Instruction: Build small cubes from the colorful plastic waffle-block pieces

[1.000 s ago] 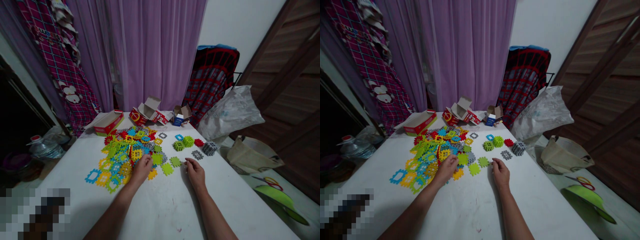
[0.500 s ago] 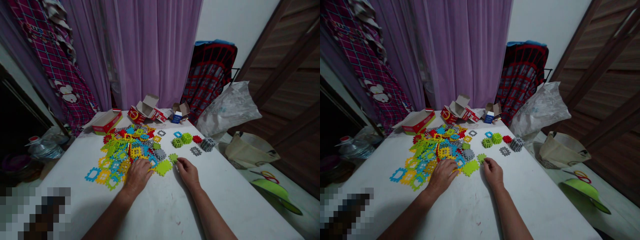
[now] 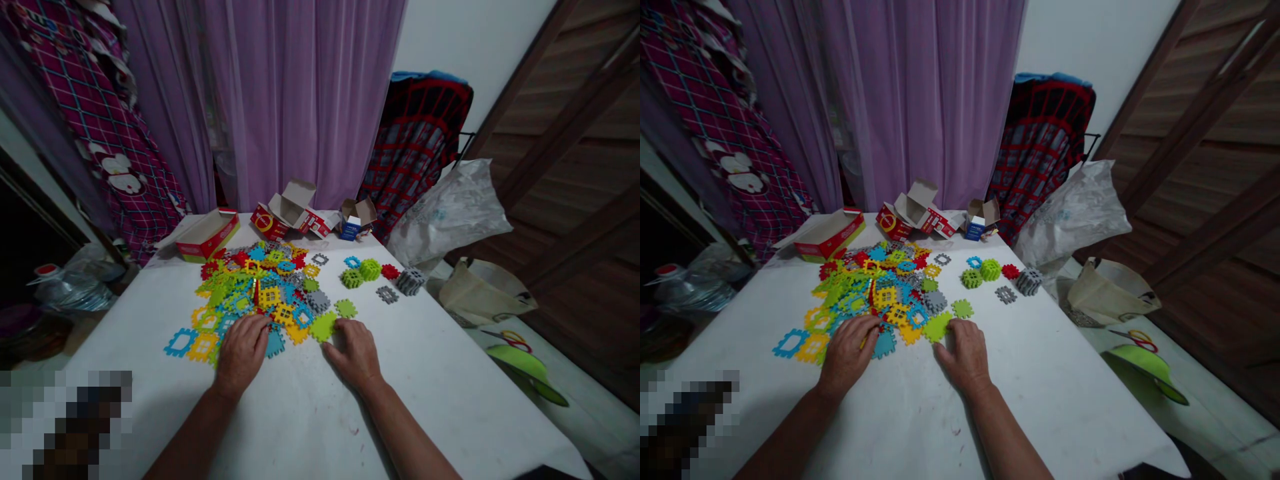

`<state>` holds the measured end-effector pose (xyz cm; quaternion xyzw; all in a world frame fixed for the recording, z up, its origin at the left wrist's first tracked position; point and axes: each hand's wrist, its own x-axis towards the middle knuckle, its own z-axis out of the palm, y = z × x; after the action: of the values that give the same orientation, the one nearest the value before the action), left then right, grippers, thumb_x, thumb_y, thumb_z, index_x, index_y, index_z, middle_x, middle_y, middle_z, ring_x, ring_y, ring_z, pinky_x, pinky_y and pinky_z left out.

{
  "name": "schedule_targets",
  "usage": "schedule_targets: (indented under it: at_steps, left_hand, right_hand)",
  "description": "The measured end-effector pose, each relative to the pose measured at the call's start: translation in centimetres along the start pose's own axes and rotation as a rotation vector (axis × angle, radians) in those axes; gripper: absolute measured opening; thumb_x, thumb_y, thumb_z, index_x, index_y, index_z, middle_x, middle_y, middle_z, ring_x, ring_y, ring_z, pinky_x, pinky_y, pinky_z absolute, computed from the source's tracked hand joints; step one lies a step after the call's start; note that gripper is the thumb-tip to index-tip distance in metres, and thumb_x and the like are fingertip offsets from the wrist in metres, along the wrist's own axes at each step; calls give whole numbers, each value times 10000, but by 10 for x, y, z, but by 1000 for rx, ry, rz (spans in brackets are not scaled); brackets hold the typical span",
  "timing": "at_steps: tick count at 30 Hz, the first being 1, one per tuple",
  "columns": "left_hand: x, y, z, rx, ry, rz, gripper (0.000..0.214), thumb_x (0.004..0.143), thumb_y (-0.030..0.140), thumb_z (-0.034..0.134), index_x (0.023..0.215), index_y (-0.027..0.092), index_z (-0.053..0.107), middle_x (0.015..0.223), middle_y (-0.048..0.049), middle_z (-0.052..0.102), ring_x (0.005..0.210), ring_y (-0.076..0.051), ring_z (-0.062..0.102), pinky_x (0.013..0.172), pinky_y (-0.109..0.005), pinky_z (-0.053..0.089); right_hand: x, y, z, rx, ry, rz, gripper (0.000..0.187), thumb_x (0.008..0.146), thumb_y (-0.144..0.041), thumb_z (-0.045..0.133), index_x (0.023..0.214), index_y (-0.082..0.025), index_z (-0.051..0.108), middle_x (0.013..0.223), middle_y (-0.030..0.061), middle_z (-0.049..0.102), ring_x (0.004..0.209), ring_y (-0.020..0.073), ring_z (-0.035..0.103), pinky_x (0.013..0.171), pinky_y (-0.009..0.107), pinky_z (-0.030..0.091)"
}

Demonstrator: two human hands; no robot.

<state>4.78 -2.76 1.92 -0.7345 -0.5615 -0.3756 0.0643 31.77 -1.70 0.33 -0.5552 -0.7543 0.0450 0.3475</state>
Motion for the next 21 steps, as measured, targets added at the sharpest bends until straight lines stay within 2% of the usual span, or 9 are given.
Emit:
schedule_targets:
  at_steps: [5,11,15,18,21]
  left_hand:
    - [-1,0,5,-33,-7,-13,258,939,274,465,1061,245,690,1022,-62,730,1000,-221,639,929,-395,497]
    - [0,2,4,-39,16,19,257,939,247,456,1053,230,685,1013,-69,731,979,-216,642,920,-384,508]
    - [0,1,4,-57,20,19,263,934,253,464,1087,237,677,1030,-69,730,1001,-221,643,938,-392,508]
    - [-1,0,5,-61,9,9,275,937,259,453,1101,243,673,1044,-70,729,1006,-221,647,944,-396,508]
    - [-1,0,6,-52,11,9,275,942,266,450,1104,237,670,1045,-71,728,1019,-222,646,959,-396,501]
  right_hand:
    - [2,-3,0,-31,-21,-20,252,783,-327,637,1007,-220,595,994,69,670,945,239,567,803,348,394]
    - [-2,-4,-1,-31,-19,-37,104,769,-296,651,816,-219,599,1000,55,676,947,223,567,797,339,385]
    - [-14,-2,-5,-19,39,44,107,776,-325,636,760,-223,610,976,61,677,934,225,572,797,343,394]
    - [-19,-1,-8,-24,83,130,122,795,-331,594,740,-224,615,859,50,675,841,211,576,752,332,392]
    - [-20,0,-8,-35,70,185,114,795,-315,569,746,-224,616,763,33,655,769,200,565,714,322,380]
